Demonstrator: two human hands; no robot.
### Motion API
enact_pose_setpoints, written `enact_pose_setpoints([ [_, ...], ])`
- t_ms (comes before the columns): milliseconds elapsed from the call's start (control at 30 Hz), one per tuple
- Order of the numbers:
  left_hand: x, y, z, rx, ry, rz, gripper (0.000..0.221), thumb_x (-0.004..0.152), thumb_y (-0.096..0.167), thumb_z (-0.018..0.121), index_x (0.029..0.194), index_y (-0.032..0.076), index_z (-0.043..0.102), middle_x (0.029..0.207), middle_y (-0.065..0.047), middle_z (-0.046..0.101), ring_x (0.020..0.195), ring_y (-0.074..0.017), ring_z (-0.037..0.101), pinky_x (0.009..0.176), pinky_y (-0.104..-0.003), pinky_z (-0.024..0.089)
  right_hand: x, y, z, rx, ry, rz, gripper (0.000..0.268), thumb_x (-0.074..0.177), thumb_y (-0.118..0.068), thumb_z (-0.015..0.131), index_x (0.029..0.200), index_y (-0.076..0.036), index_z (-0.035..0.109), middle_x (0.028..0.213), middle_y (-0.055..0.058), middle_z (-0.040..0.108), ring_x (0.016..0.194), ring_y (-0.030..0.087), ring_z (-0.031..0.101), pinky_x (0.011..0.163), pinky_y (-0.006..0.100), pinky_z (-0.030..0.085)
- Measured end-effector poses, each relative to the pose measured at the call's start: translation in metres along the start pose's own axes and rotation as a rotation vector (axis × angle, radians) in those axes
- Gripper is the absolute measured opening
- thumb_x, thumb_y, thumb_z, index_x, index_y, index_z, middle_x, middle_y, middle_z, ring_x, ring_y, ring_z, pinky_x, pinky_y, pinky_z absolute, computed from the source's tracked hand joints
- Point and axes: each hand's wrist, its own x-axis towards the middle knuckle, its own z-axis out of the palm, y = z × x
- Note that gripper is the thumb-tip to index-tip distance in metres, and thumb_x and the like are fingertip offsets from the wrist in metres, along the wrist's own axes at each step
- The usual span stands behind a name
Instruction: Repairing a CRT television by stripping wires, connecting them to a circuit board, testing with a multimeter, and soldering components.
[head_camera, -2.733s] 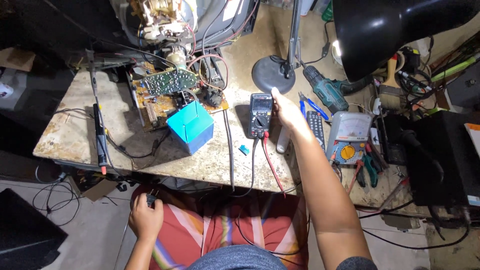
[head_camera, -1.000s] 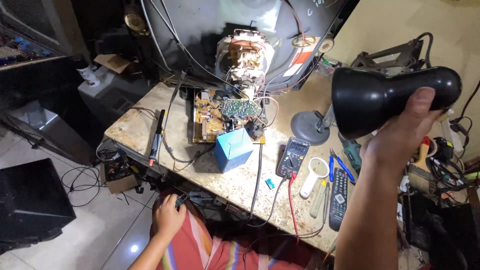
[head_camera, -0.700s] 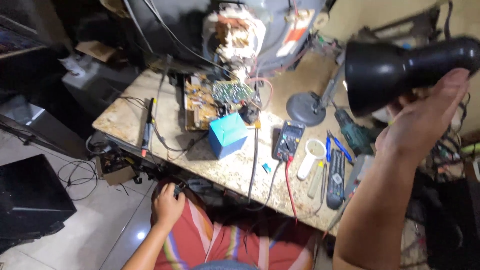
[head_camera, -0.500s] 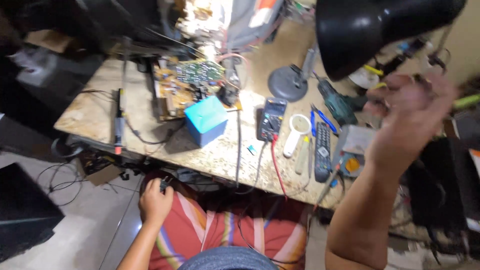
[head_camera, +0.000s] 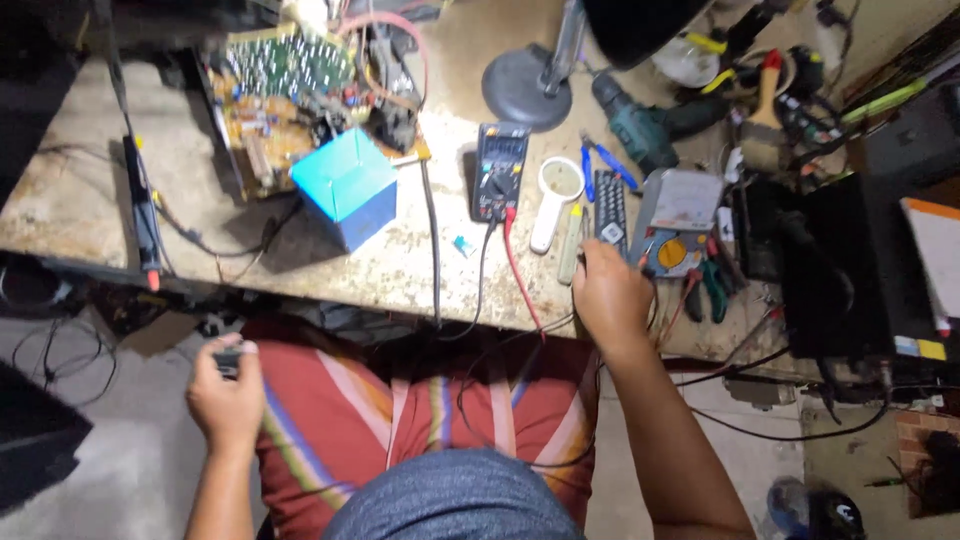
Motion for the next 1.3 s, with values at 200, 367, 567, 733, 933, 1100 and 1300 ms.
enact_pose_setpoints([
  [200,0.01,-0.033,-0.064,-0.11,0.142,-0.108,0.023,0.107,0.01,0.076,0.128,0.004,0.07,0.114,-0.016,0.071,0.096,-0.0299,0.066,0.084,-0.042,0.05,0.007,-0.003,0.007,-0.09,0.097,-0.059,0.023,0.097,-0.019,0.062,0.12,-0.018,0.064,0.105,0.01,0.07,0.073,0.043,0.071,0.05,0.057,0.052],
  [367,0.007,-0.047,-0.09,-0.147,0.195,-0.228,0.02,0.112,0.011,0.07,0.131,0.003,0.068,0.108,-0.013,0.069,0.08,-0.0239,0.062,0.07,-0.038,0.051,0.013,-0.007,0.002,-0.172,-0.003,-0.017,0.028,0.101,-0.025,0.061,0.128,-0.02,0.065,0.101,0.008,0.074,0.074,0.04,0.074,0.051,0.052,0.053],
  [567,0.001,-0.047,-0.079,-0.204,0.176,-0.235,0.023,0.109,0.012,0.07,0.129,0.001,0.069,0.115,-0.016,0.07,0.093,-0.0258,0.066,0.081,-0.038,0.053,0.008,-0.011,0.012,-0.13,0.17,-0.093,0.045,0.085,0.014,0.058,0.121,-0.012,0.066,0.085,0.012,0.07,0.067,0.035,0.069,0.044,0.048,0.051],
  [733,-0.004,-0.046,-0.074,-0.155,0.169,-0.233,0.022,0.107,0.013,0.072,0.127,0.004,0.071,0.108,-0.013,0.07,0.093,-0.0282,0.066,0.081,-0.042,0.052,0.002,-0.015,0.026,-0.198,0.272,-0.119,0.038,0.086,0.003,0.062,0.12,-0.013,0.061,0.079,0.009,0.068,0.057,0.031,0.066,0.039,0.043,0.047],
  [933,-0.018,-0.069,-0.063,-0.254,0.183,-0.074,0.02,0.111,0.001,0.073,0.128,-0.01,0.067,0.122,-0.025,0.071,0.11,-0.0358,0.068,0.095,-0.044,0.053,-0.008,-0.013,0.018,0.107,0.226,0.0,0.041,0.092,-0.003,0.058,0.132,-0.009,0.058,0.094,0.02,0.069,0.077,0.045,0.068,0.063,0.057,0.053],
  [1100,-0.036,-0.082,-0.032,-0.185,0.175,-0.104,0.021,0.114,0.013,0.08,0.13,0.0,0.074,0.116,-0.017,0.073,0.101,-0.032,0.068,0.087,-0.044,0.052,-0.012,-0.008,0.017,0.255,0.309,0.043,0.05,0.082,0.011,0.047,0.127,-0.009,0.06,0.092,0.022,0.067,0.081,0.048,0.065,0.069,0.059,0.05],
  [1300,-0.043,-0.053,-0.014,-0.217,0.141,-0.242,0.019,0.106,0.009,0.075,0.124,0.005,0.074,0.108,-0.013,0.071,0.093,-0.0247,0.066,0.077,-0.037,0.052,-0.039,-0.017,-0.066,0.547,0.024,0.267,0.064,0.079,0.009,0.063,0.138,-0.013,0.055,0.129,0.019,0.068,0.102,0.035,0.072,0.075,0.046,0.062],
])
